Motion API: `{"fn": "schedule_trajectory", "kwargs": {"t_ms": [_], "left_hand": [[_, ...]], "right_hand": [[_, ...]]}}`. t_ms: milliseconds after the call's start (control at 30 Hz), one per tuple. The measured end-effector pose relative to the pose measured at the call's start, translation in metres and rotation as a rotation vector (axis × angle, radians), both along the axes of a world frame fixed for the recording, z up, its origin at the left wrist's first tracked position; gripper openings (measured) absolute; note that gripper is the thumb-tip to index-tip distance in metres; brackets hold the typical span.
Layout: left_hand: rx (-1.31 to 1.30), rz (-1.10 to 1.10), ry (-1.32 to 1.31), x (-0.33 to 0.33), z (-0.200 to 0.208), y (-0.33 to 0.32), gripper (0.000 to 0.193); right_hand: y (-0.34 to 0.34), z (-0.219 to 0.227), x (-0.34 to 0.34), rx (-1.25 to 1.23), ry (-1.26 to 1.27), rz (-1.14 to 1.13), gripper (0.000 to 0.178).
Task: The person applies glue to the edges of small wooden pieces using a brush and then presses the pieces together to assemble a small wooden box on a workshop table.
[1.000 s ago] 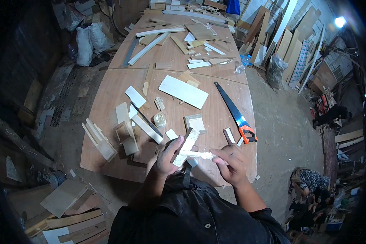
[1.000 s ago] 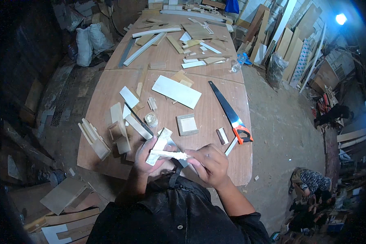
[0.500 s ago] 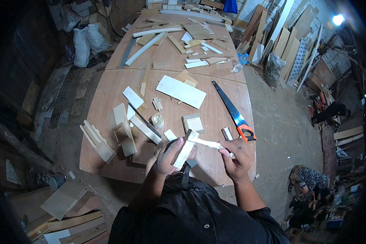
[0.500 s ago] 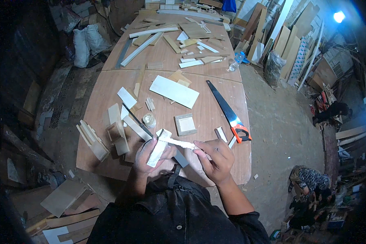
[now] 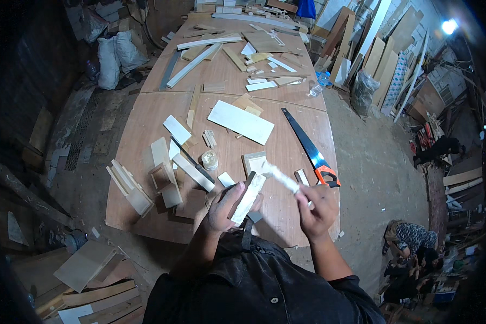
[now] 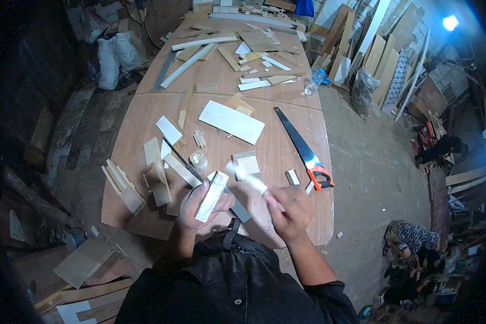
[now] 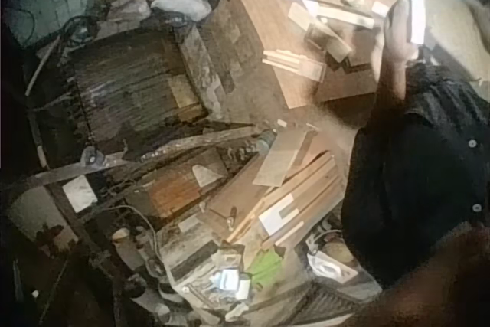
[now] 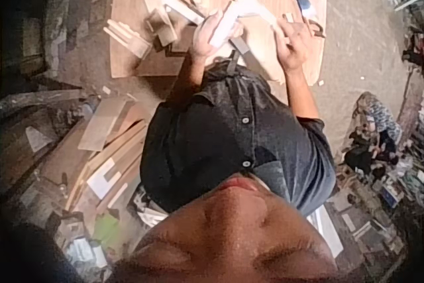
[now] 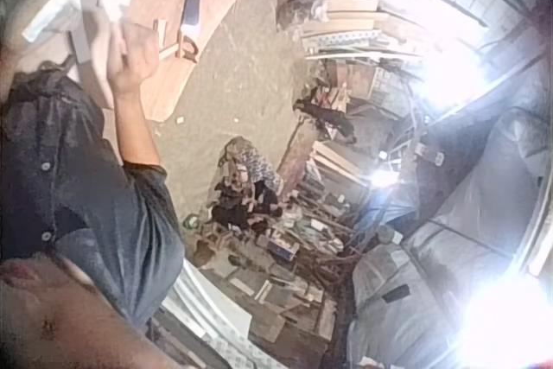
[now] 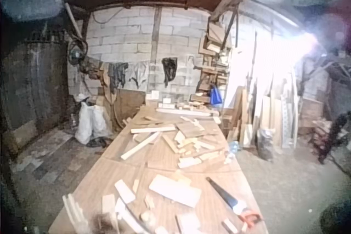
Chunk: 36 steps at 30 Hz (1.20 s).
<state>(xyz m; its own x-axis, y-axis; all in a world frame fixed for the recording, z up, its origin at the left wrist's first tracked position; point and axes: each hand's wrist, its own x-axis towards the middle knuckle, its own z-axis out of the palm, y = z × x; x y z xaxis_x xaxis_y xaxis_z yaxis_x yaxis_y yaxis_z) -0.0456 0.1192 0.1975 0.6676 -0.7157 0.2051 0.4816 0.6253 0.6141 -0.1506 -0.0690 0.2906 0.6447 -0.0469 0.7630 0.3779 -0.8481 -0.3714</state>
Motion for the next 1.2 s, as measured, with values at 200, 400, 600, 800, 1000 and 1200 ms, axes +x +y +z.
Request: {"fn": "schedule_trajectory", "kwargs": {"t_ms": [200,400,600,800,1000,1200], "left_hand": [[-0.003,-0.051,0.086,-0.005,0.021,0.0,0.041],[0.107,0.018,-0.116,-0.003,0.015,0.0,0.042],[-0.086,-0.101,-0.129,0.001,0.033,-0.001,0.043],[-0.23,-0.024,-0.23,0.002,0.023,-0.006,0.047],[-0.01,-0.123,-0.016,-0.002,0.027,-0.003,0.042],[0.19,0.021,-0.093,-0.003,0.017,0.005,0.045]], "right_hand": [[0.008,0.01,-0.012,-0.014,0.0,0.22,0.021],[-0.003,0.005,-0.001,-0.003,-0.044,-0.062,0.022],[0.007,0.01,-0.016,-0.083,0.019,0.346,0.024],[-0.001,0.008,-0.007,-0.059,-0.037,-0.029,0.026],[0.005,0.005,-0.015,-0.085,-0.015,0.269,0.023],[-0.009,0.005,-0.013,-0.058,-0.078,-0.042,0.025]]}}
